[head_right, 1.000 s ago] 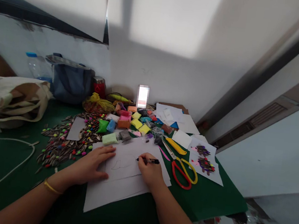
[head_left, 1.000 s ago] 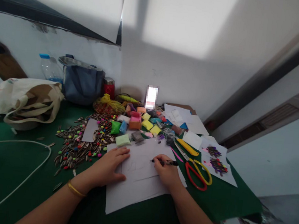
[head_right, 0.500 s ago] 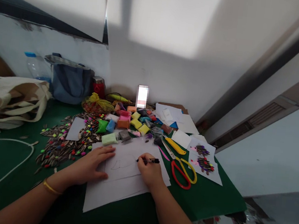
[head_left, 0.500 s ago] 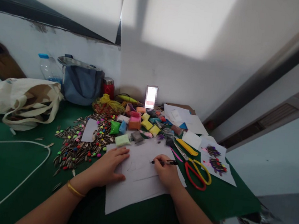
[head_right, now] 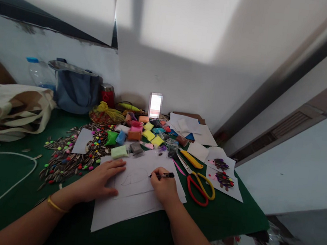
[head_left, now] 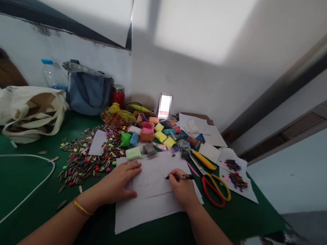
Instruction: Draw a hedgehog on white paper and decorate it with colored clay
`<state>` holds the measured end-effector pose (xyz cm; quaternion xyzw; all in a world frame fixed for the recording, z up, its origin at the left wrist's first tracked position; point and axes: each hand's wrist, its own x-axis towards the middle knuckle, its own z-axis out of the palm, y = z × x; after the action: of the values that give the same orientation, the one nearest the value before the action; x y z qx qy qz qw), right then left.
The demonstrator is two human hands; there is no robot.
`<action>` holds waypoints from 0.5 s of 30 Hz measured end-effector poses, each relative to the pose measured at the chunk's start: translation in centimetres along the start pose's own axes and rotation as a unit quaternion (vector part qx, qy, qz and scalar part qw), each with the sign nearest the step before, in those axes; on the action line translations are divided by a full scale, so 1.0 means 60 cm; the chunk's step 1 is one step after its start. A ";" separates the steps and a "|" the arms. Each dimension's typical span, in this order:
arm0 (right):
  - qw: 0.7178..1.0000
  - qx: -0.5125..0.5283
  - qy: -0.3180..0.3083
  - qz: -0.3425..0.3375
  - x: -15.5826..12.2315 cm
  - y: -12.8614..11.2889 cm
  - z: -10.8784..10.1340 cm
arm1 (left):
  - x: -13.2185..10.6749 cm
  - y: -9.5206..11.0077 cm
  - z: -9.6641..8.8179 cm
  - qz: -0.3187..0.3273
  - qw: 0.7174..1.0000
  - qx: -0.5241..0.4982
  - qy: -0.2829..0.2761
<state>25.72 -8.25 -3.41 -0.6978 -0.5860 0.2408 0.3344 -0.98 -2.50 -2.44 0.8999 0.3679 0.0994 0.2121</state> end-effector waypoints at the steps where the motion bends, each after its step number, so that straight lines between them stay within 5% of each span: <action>1: 1.000 0.000 0.001 0.001 0.000 -0.001 0.000 | 0.000 -0.001 0.000 0.000 1.000 -0.001 0.001; 15: 1.000 0.008 0.002 -0.015 -0.001 0.000 -0.001 | -0.003 -0.005 0.003 0.010 1.000 -0.001 0.006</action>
<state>25.78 -8.31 -3.37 -0.6866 -0.5938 0.2393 0.3444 -1.22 -2.48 -2.71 0.9028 0.3599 0.1071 0.2097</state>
